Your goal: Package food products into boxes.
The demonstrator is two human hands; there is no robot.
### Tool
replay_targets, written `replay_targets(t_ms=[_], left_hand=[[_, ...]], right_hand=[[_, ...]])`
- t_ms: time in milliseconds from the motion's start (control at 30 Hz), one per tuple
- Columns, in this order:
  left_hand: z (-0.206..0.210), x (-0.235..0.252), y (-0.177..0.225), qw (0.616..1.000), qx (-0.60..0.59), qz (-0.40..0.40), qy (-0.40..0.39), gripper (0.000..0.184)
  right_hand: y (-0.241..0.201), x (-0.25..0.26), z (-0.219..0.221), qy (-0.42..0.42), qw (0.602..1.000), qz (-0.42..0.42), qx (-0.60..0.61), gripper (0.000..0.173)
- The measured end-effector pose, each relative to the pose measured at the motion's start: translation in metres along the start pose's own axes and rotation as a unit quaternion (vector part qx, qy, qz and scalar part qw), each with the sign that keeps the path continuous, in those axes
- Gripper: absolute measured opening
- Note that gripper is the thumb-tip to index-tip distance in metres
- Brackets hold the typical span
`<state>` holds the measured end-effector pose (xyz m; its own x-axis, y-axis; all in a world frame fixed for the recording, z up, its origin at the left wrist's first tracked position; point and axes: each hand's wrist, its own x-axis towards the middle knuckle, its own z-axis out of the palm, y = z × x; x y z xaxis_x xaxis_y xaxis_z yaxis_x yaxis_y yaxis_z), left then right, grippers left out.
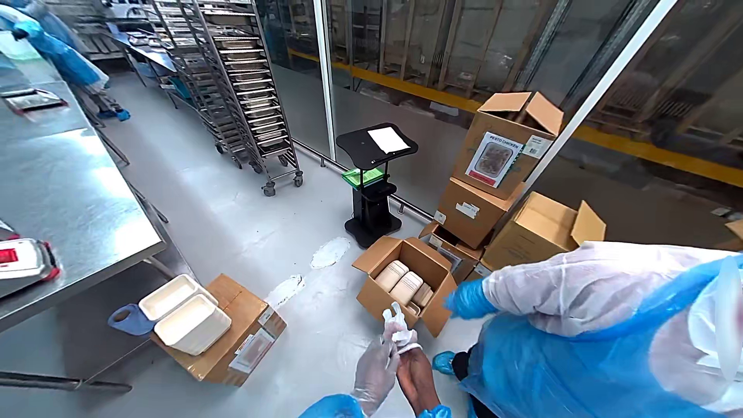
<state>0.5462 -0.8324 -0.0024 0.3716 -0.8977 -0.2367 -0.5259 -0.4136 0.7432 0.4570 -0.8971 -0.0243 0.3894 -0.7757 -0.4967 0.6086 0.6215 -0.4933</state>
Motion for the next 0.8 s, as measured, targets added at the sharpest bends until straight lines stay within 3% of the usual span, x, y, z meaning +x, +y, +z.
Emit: replay_targets(t_ms=[100, 200, 300, 433, 600, 700, 800], left_hand=[[0.003, -0.001, 0.002, 0.994, -0.105, 0.026, -0.019, 0.025], [0.007, -0.002, 0.002, 0.982, -0.180, 0.045, -0.032, 0.021], [0.005, 0.008, 0.002, 0.977, -0.210, 0.035, 0.025, 0.018], [0.002, 0.013, 0.005, 0.967, -0.249, 0.026, 0.040, 0.017], [-0.005, 0.015, 0.003, 0.943, -0.327, 0.054, 0.035, 0.015], [-0.005, 0.014, 0.003, 0.943, -0.325, 0.061, 0.044, 0.020], [-0.010, -0.004, 0.016, 0.954, -0.294, 0.054, 0.034, 0.031]], right_hand=[[-0.010, 0.009, 0.006, 0.027, 0.994, -0.071, -0.076, 0.025], [-0.016, 0.016, 0.006, 0.001, 0.978, -0.134, -0.160, 0.025], [-0.014, 0.020, 0.005, -0.058, 0.971, -0.127, -0.196, 0.027], [-0.013, 0.031, 0.007, -0.073, 0.943, -0.103, -0.307, 0.042], [-0.022, 0.030, 0.021, -0.079, 0.856, -0.140, -0.491, 0.031], [-0.021, 0.027, 0.017, -0.113, 0.837, -0.097, -0.527, 0.034], [-0.023, 0.013, 0.011, -0.270, 0.780, -0.160, -0.541, 0.035]])
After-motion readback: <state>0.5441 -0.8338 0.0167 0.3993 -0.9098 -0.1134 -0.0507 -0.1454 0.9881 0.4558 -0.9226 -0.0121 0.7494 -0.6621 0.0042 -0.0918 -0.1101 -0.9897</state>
